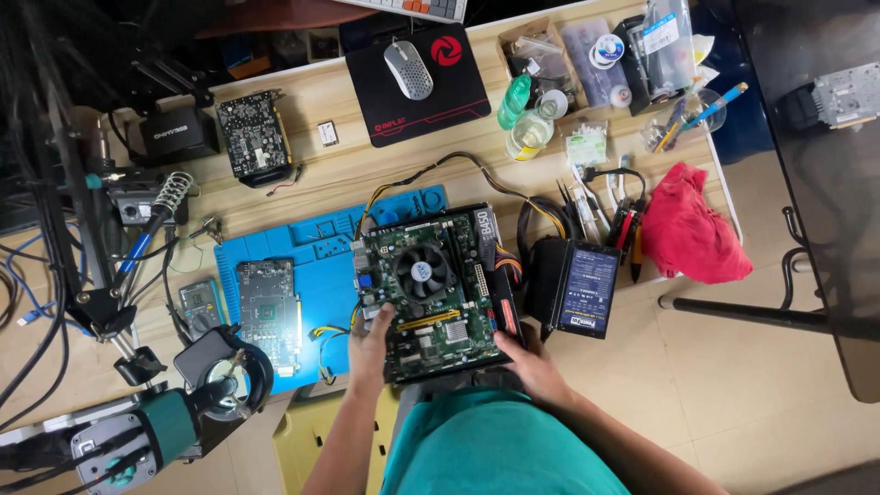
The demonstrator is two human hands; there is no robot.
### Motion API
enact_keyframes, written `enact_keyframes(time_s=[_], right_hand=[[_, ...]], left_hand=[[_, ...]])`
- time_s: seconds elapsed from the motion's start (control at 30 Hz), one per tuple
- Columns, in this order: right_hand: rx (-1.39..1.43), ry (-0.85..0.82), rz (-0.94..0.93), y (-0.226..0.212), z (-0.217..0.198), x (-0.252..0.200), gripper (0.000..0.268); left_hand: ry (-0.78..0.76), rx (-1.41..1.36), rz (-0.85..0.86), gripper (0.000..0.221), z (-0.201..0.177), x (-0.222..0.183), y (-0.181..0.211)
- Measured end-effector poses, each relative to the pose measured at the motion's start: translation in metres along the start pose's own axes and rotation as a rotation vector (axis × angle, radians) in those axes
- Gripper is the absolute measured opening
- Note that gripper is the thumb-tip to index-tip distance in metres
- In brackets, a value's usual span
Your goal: Inspecting and testing a GPU using a digital microscope and multimeter, followed by handling a motherboard.
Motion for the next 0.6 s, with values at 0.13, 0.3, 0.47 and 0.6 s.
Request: enact_keyframes(time_s=[0.13, 0.3, 0.47, 0.6], right_hand=[[0.002, -0.189, 0.026, -0.014, 0.011, -0.020, 0.054], [0.129, -0.165, 0.009, 0.019, -0.018, 0.019, 0.049], [0.212, -0.217, 0.104, -0.005, -0.005, -0.017, 0.061], [-0.111, -0.404, 0.048, 0.006, -0.023, -0.004, 0.078]], left_hand=[[-0.082, -0.060, -0.265, 0.141, -0.014, 0.000, 0.015], [-0.218, 0.135, -0.104, 0.152, -0.011, 0.017, -0.003], [-0.427, -0.178, 0.337, 0.083, -0.014, -0.015, 0.009], [-0.332, -0.304, 0.268, 0.091, -0.028, -0.039, 0.015]])
Point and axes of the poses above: each hand's wrist, its own x-axis towards the middle knuckle, its own z-axis out of the palm, y = z × x, the point moved 1 cm from there along x, towards the middle knuckle, and after that the axes turned 1 degree about z, right-handed, at the moved point
